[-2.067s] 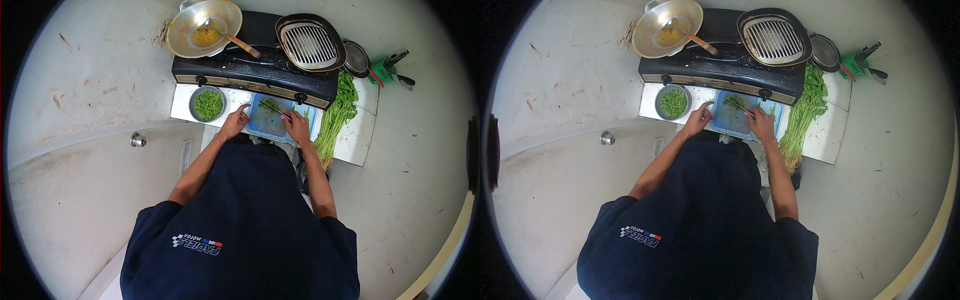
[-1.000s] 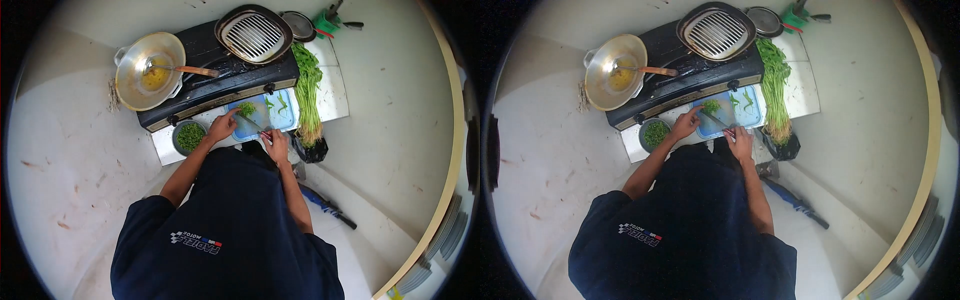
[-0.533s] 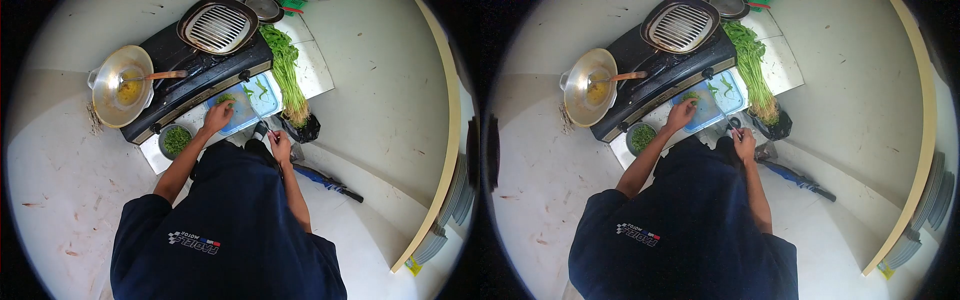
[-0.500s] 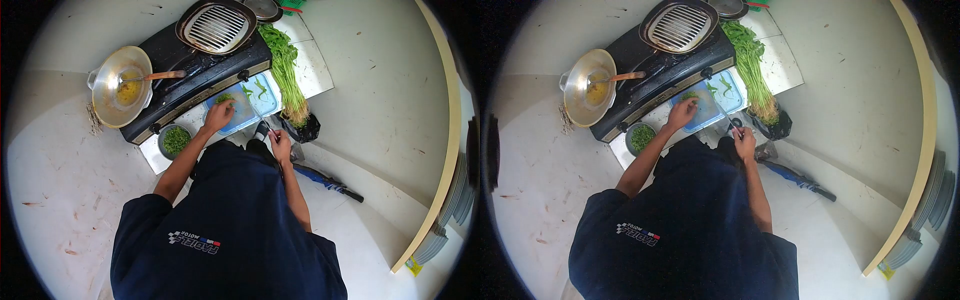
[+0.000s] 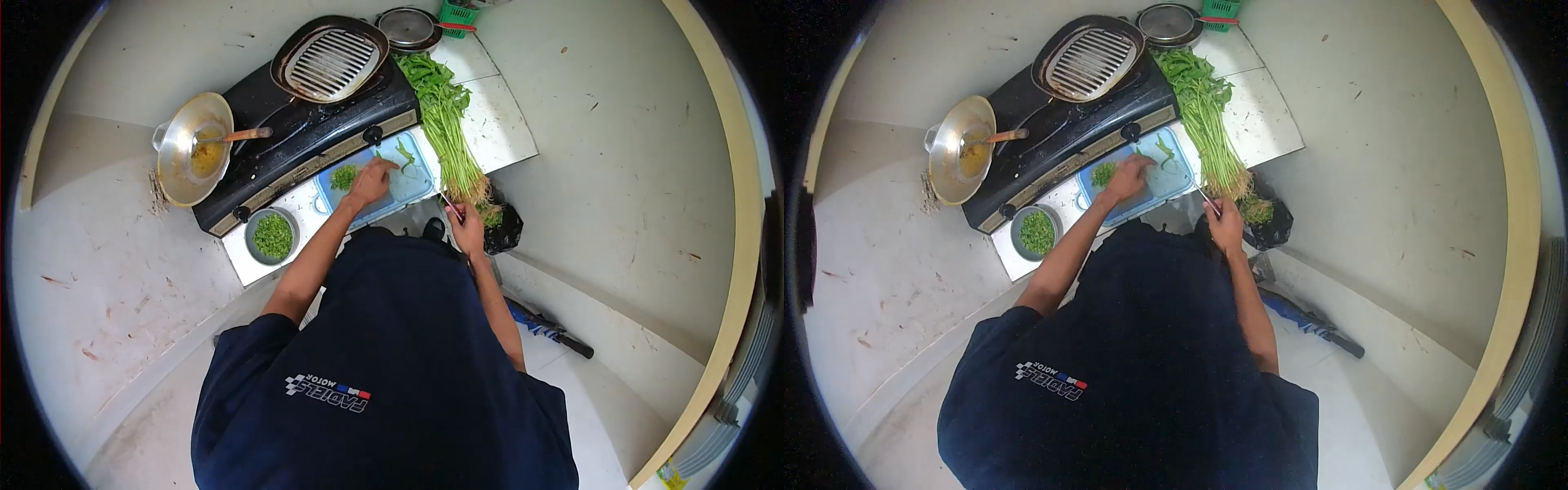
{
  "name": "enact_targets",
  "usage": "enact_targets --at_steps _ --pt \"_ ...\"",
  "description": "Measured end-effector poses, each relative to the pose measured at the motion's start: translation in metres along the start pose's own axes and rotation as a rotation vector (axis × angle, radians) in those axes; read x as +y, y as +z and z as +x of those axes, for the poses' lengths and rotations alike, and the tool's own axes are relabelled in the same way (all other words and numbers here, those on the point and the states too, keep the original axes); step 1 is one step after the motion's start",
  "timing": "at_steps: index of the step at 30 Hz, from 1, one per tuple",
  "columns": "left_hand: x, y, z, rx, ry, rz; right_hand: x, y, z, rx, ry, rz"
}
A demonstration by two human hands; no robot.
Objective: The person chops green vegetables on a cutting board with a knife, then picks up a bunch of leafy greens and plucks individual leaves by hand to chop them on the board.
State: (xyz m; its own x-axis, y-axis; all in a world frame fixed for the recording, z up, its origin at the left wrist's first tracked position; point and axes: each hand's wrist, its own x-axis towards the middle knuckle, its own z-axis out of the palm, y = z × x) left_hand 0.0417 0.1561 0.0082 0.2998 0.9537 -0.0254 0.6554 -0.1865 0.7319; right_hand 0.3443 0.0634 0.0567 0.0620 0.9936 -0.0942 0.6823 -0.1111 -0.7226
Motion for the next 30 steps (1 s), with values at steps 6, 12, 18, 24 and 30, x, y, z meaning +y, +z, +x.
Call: enact_targets --at_steps 6,12,18,24,30 --pt "0.053 0.011 0.01 -0.209 -0.135 0.213 0.022 -0.024 0.01 -0.019 -0.03 0.017" --pt "0.052 0.028 0.026 -0.089 -0.026 0.265 0.03 -0.032 0.017 -0.017 -0.061 0.038" --pt "0.047 0.024 0.052 -0.196 0.087 0.312 0.034 -0.035 0.02 0.014 -0.073 0.051" --pt "0.029 0.017 0.05 -0.069 0.122 0.231 0.037 -0.035 0.018 0.01 0.019 0.063" --pt "0.005 -0.002 0.045 -0.059 0.15 0.23 0.036 -0.032 0.019 0.056 0.037 0.113"
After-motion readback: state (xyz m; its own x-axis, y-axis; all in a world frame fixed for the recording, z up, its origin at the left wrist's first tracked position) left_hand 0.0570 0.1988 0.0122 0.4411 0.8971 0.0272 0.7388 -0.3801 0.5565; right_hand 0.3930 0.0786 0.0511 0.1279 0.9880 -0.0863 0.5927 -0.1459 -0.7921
